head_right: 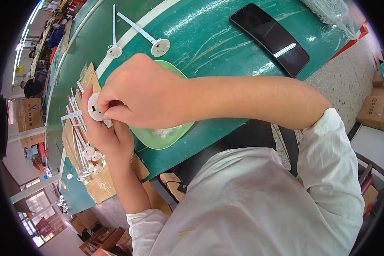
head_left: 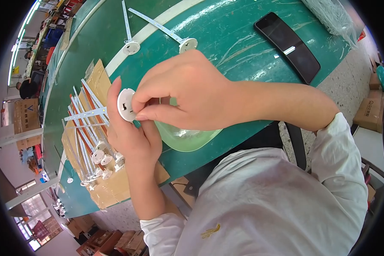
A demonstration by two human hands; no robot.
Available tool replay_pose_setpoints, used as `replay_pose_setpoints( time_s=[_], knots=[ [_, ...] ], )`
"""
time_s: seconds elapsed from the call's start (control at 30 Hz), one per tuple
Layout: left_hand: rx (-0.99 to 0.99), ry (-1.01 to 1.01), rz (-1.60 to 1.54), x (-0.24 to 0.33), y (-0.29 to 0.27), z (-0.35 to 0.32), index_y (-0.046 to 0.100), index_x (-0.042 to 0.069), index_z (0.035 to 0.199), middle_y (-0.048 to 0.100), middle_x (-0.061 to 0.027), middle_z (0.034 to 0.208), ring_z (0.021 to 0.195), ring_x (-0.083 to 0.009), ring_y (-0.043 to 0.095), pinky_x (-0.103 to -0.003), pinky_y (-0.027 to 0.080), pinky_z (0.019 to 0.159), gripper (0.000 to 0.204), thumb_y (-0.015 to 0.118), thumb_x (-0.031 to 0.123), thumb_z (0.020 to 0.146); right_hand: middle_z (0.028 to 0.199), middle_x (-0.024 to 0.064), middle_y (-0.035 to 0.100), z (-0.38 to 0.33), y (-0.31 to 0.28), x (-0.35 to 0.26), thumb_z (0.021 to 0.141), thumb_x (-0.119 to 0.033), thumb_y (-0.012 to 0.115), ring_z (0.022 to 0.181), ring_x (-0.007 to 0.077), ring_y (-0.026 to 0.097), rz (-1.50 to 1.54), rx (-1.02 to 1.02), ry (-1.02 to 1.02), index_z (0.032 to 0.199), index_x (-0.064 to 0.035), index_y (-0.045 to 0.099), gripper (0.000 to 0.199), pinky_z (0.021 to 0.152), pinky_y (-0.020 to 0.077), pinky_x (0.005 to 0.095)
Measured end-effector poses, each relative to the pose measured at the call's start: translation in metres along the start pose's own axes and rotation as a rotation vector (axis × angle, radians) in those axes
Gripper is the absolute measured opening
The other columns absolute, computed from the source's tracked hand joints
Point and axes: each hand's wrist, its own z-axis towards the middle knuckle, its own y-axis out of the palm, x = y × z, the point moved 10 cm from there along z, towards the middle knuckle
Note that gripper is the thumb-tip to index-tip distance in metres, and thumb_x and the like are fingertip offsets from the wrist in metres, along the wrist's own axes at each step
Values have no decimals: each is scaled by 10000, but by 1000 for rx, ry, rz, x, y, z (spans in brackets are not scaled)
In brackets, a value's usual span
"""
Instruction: Assembling small white plastic components onto thin plastic rods at a manufacturing workbench.
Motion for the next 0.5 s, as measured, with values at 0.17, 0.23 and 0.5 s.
replay_pose_setpoints(
  time_s=[0.17,0.23,0.5],
  knots=[
    [-3,-46,-133,-3,-3,0,478,-33,1396,710,-134,994,853,-221,719,-306,546,757,480,623,74,951,811,50,706,2,0,-9,838,-92,742,652,198,670,5,-2,-91,878,-77,725,46,572,514,294],
    [-7,-79,-208,-6,-1,-2,475,-35,1397,714,-132,988,862,-210,719,-299,546,762,480,623,73,954,804,49,700,2,-2,-14,830,-82,737,632,202,657,30,29,-185,872,-84,721,45,561,513,289],
    [22,-125,-276,-9,4,-7,482,-59,1391,714,-123,970,862,-185,713,-275,534,761,496,632,37,928,782,52,687,-9,0,-16,782,-62,737,615,216,653,-105,191,-161,846,-80,691,80,510,503,299]
  ],
)
